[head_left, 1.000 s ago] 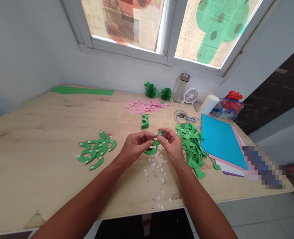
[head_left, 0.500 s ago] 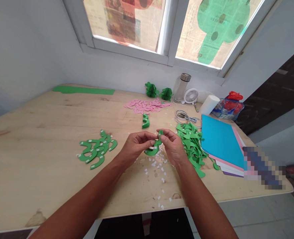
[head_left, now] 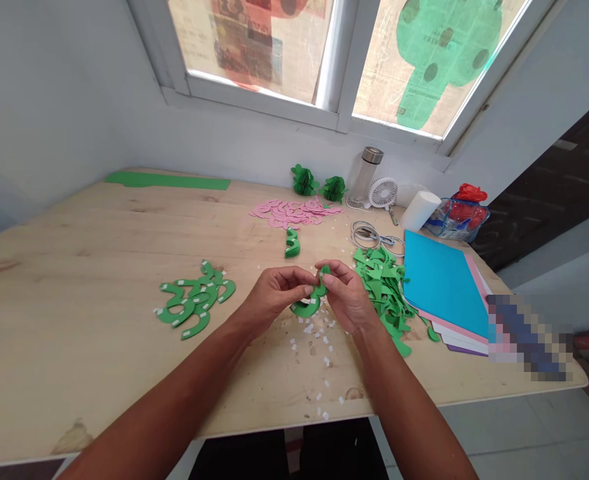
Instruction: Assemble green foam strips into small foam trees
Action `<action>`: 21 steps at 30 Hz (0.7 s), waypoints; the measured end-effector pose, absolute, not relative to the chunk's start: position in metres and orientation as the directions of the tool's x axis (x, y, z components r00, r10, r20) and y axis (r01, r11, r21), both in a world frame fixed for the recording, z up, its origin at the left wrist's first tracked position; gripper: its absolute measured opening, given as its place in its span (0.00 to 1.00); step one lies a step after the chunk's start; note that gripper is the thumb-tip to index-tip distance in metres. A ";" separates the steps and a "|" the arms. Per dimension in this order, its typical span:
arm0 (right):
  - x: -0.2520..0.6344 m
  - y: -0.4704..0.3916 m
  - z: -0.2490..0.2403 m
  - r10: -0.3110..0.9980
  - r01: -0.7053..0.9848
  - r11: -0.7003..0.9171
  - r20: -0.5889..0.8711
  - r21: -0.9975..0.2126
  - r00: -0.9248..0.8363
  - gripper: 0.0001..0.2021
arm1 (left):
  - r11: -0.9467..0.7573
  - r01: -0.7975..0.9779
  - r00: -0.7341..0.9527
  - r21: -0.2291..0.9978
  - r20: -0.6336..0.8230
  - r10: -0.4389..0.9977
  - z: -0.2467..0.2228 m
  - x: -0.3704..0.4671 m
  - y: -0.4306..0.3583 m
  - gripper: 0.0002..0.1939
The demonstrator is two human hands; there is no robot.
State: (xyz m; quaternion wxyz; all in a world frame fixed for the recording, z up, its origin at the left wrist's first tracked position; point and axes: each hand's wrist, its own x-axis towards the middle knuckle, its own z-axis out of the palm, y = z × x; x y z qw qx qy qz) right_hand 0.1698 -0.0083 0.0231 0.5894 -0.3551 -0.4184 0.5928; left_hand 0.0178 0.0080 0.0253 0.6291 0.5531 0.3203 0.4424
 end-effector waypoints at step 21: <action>0.171 -0.005 0.018 0.997 -0.361 0.070 0.070 -0.930 0.014 0.11 | -0.045 -0.178 0.341 0.983 0.105 0.934 0.027 0.021 0.006 0.09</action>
